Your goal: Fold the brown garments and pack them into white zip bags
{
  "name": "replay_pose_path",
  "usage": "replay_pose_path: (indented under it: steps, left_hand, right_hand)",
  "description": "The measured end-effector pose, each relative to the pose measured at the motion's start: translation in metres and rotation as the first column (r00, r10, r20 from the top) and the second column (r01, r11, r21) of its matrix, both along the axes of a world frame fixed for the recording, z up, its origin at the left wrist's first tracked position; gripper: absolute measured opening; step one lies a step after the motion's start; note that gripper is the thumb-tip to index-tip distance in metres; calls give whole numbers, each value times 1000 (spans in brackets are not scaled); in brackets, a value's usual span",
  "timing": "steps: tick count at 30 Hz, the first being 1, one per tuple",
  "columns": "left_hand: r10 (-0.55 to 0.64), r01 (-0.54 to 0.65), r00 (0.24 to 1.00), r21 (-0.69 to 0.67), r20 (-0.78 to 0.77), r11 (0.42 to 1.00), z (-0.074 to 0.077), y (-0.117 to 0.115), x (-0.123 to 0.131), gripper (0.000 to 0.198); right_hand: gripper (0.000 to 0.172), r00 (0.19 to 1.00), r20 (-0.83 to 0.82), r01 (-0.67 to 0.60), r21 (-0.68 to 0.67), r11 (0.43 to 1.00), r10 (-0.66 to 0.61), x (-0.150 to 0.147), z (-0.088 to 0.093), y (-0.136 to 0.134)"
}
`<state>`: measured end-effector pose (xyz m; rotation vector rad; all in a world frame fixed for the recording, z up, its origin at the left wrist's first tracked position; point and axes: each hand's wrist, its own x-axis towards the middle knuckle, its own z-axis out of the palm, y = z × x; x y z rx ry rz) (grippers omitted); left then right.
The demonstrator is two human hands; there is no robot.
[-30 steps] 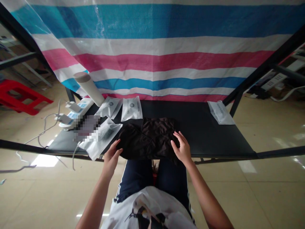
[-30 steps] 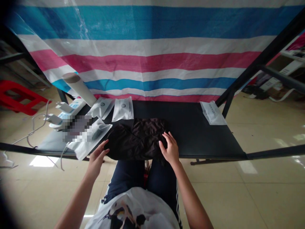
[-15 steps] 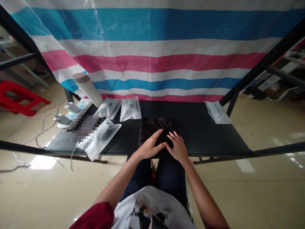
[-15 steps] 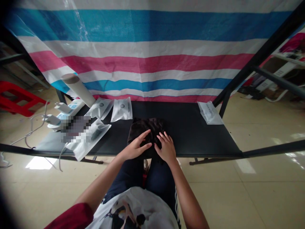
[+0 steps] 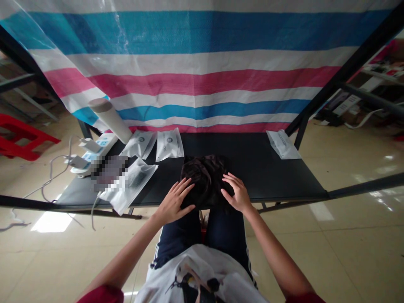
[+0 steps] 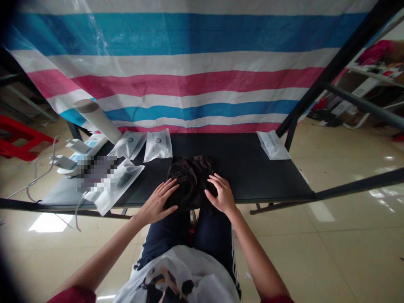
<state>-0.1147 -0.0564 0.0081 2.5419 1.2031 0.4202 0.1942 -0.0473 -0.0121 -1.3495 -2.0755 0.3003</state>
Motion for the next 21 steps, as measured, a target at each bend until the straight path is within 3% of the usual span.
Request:
replay_pose_path:
  steps: [3,5,7,13,16,18,21]
  left_hand:
    - [-86,86,996,-16,-35,996,-3,-9,-8,94]
    - [-101,100,992,-28,-76,995,-7,-13,-12,90]
    - [-95,91,990,-39,-101,995,-11,-15,-15,85]
    - [-128,129,992,-184,17,975,0,-8,-27,85]
    - [-73,117,981,-245,179,962,6,-1,-31,61]
    - [45,18,970,-254,239,967,4,6,-28,33]
    - [311,-258,918,-228,244,939,-5,20,-14,42]
  right_hand:
    - [77,962,184,-181,-119,976,200,12,4,-15]
    - [99,915,286,-238,-183,954,283,17,2,-26]
    - [106,884,355,-246,-200,948,304,21,-2,-35]
    - [83,891,356,-229,-180,957,281,23,-4,-47]
    - [59,930,261,-215,-178,960,257,21,-2,-44]
    - [41,976,156,-129,-165,978,155,18,-3,-38]
    - [45,994,50,103,-218,971,-94,9,0,-20]
